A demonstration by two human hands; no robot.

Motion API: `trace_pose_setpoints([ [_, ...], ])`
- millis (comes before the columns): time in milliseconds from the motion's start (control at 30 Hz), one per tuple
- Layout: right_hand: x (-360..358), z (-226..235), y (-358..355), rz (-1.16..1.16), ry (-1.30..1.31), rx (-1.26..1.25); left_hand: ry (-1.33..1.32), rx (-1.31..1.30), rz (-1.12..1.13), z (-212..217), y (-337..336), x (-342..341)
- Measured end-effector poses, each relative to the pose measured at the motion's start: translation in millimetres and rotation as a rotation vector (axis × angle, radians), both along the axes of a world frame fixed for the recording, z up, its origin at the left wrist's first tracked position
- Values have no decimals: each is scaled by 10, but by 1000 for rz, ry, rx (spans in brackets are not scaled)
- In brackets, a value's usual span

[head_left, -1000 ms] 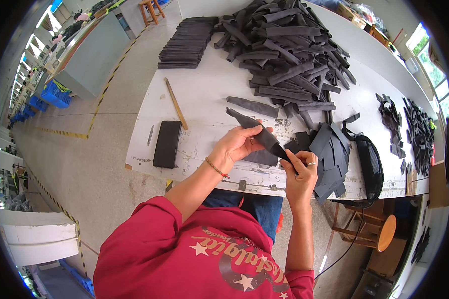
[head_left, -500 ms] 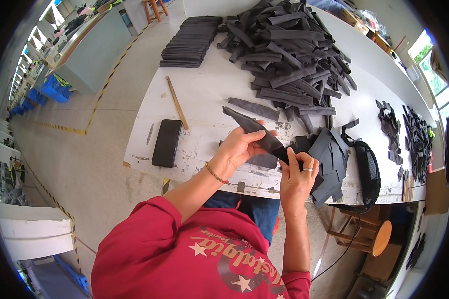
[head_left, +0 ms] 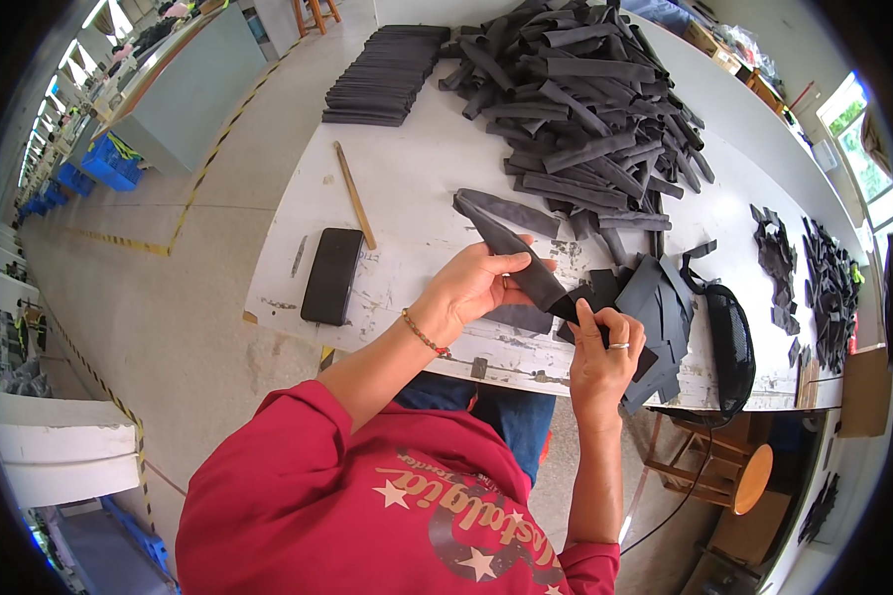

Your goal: Inspect and sort long grey foam strips on a manufacturing workbench.

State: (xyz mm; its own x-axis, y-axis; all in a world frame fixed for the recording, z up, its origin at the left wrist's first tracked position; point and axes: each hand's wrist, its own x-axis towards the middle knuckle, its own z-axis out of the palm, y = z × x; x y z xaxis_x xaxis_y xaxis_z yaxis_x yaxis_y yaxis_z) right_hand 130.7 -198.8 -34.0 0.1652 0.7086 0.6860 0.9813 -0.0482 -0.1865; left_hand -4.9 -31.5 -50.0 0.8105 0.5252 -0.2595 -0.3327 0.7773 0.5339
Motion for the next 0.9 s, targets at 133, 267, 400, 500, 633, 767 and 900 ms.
trace_pose_setpoints([
  [133, -40, -7, 37, -31, -45, -13, 23, 55, 21, 32, -27, 0],
  [267, -194, -27, 131, -61, 70, -31, 38, 127, 83, 139, -238, 22],
  [400, -364, -68, 209, -79, 285, 39, -31, 273, 261, 182, -379, 64],
  [500, -543, -60, 297, 7, 439, 96, -174, 264, 216, 84, -408, 157],
  [633, -488, -207, 93, -37, 394, -68, -153, 257, 245, -52, -370, 184],
  [767, -470, -185, 127, 50, 397, -4, -106, 284, 282, -107, -466, 171],
  [900, -456, -109, 247, 123, 376, -48, -41, 150, 313, -179, -476, 137],
])
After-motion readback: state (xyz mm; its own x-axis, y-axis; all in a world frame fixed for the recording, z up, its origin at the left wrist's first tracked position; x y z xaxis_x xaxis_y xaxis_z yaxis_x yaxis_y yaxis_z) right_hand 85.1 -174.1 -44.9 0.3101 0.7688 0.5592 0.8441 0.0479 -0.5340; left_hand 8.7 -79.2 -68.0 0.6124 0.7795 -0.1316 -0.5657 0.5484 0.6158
